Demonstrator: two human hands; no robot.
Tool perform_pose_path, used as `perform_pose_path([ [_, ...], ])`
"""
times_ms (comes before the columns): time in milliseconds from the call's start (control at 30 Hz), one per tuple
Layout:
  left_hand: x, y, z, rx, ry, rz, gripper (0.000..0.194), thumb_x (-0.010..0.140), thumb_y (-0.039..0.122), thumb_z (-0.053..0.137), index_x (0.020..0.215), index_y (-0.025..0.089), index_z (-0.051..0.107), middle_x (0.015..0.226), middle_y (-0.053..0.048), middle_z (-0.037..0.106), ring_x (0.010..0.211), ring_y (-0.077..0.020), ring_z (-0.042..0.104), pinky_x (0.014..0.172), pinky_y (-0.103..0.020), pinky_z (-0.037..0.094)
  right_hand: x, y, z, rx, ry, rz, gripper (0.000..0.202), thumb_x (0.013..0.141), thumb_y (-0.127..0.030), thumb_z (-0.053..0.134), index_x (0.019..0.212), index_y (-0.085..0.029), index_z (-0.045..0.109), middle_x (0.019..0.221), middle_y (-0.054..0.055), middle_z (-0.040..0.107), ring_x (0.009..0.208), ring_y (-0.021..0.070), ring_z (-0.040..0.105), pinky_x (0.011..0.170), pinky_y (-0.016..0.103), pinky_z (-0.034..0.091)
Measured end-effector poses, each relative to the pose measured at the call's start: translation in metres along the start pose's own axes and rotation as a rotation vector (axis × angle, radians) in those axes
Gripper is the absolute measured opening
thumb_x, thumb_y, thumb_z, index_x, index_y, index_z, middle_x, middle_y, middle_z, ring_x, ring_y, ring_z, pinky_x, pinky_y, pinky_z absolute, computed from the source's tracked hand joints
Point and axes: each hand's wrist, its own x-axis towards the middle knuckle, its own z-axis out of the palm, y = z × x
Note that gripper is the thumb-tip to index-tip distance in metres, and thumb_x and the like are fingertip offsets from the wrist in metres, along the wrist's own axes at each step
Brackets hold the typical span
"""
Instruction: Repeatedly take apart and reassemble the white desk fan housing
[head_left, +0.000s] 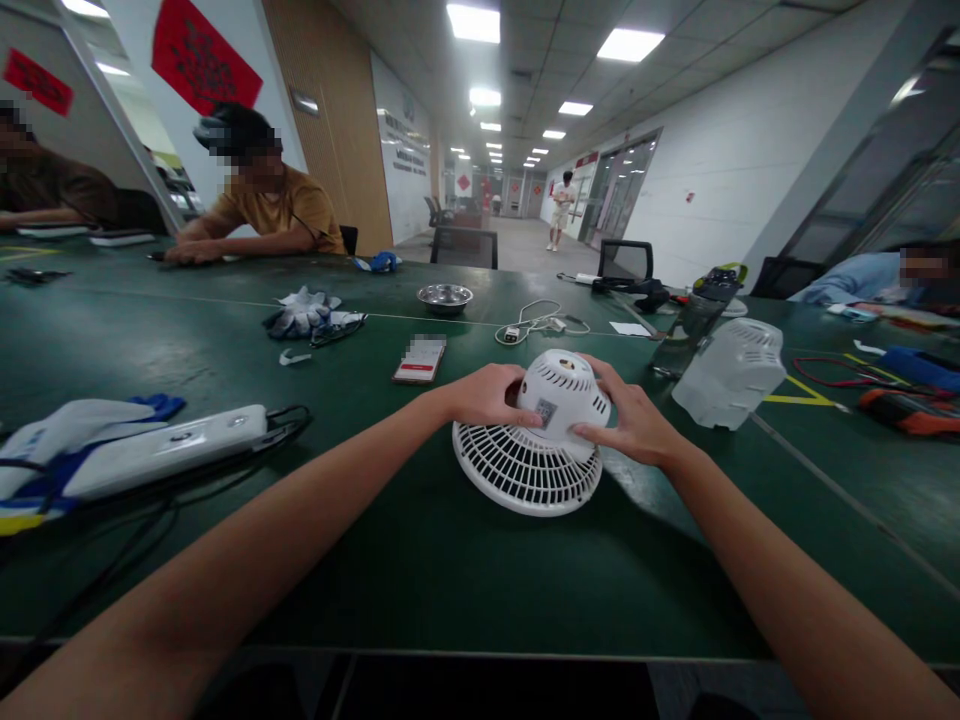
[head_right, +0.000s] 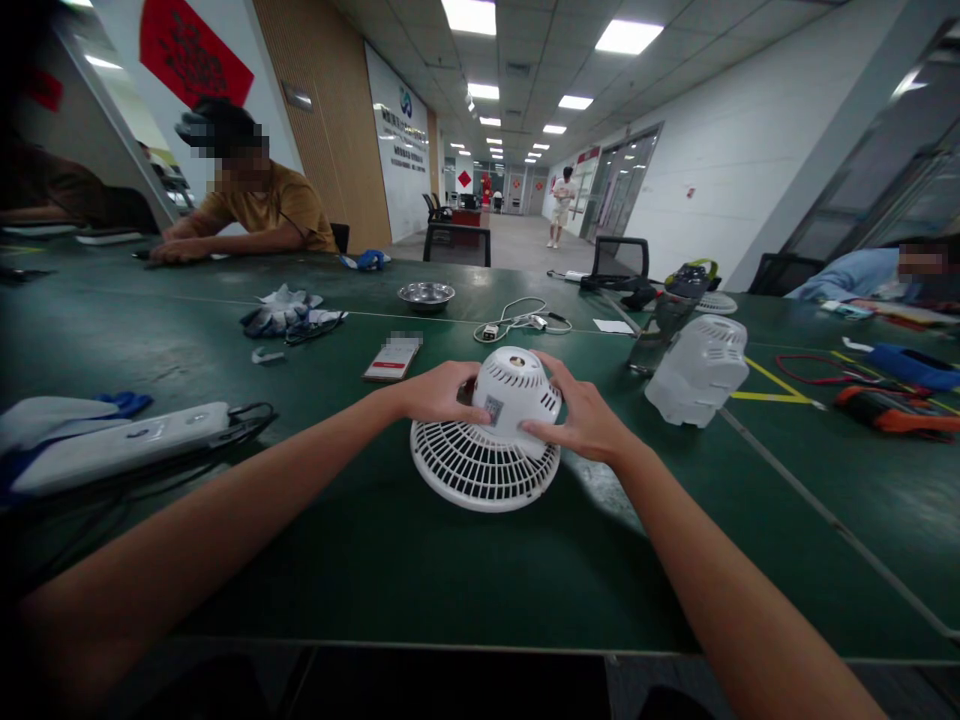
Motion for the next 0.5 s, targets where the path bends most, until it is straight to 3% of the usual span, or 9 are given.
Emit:
perform_pose_path([
  [167,0.000,0.002,-0.002,-0.075,-0.048,-0.019,0.072,0.075,0.063,0.081,0.124,0.012,0.067,0.120,-0.015,0.074,0.099,-0.0277,0.071,0.081,-0.038,0.054,-0.001,0.001,0.001,-0.034,0.030,-0.043,0.096,0.084,-0.056,0.078,0.163,-0.028,0.032,0.145,0.014,0.064,0.109,0.0362,0.073,0.091,0.054,0.060],
  [333,-0.001,0.001,-0.002,-0.113,-0.066,-0.014,0.068,0.073,0.058,0.084,0.124,0.015,0.067,0.121,-0.014,0.075,0.103,-0.0286,0.072,0.088,-0.041,0.055,-0.002,0.004,0.004,0.048,-0.012,-0.025,0.100,0.085,-0.057,0.077,0.166,-0.026,0.028,0.135,0.013,0.070,0.106,0.0345,0.073,0.094,0.053,0.059],
  [500,-0.001,-0.007,0.002,-0.123,-0.033,0.016,0.076,0.074,0.055,0.083,0.136,0.017,0.062,0.127,-0.016,0.072,0.112,-0.0332,0.070,0.094,-0.046,0.055,-0.001,0.003,0.007,0.118,-0.047,0.037,0.101,0.086,-0.056,0.076,0.168,-0.028,0.023,0.130,0.011,0.072,0.109,0.0346,0.072,0.095,0.055,0.059],
])
